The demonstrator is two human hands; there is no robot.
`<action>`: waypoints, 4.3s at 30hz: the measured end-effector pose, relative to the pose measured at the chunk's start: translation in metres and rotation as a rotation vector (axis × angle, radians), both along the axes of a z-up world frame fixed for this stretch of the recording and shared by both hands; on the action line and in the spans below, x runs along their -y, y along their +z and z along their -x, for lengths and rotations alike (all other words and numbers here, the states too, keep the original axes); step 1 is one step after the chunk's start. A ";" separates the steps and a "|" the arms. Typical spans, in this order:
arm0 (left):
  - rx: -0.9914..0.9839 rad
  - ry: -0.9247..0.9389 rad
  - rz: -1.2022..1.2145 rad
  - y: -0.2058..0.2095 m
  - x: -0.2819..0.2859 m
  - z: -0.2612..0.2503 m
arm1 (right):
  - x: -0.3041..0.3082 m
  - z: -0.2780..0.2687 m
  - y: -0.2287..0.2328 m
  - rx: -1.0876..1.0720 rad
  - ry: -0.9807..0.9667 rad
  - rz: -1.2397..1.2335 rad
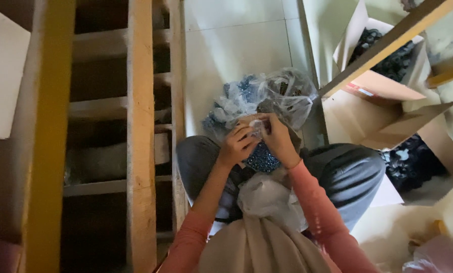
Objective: Packaging small blue metal fasteners from a large paper bag into individual small plastic bags while sitting on the floor.
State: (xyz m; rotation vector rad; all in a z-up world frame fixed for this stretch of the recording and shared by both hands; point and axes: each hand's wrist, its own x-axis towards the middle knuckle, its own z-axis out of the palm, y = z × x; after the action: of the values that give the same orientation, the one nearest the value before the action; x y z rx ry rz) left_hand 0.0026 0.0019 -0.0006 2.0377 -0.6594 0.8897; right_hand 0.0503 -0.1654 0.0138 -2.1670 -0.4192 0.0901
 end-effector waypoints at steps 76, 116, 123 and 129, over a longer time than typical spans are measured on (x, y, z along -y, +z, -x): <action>-0.239 0.164 -0.127 -0.012 0.002 0.002 | 0.048 0.024 -0.091 -1.178 0.120 -1.305; -0.190 0.019 -0.067 -0.020 0.001 -0.002 | 0.031 0.005 0.042 -0.458 -0.021 -0.316; -0.170 0.048 -0.114 -0.018 0.003 -0.001 | 0.030 -0.004 0.027 -0.440 0.047 -0.200; -0.116 0.035 -0.073 -0.024 0.003 -0.001 | 0.032 0.006 0.045 -0.580 0.010 -0.370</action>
State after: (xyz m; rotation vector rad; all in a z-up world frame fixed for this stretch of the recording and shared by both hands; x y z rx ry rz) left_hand 0.0033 -0.0012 -0.0248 2.1538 -0.6022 0.7709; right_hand 0.0445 -0.1972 0.0589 -1.6769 -0.0977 0.5839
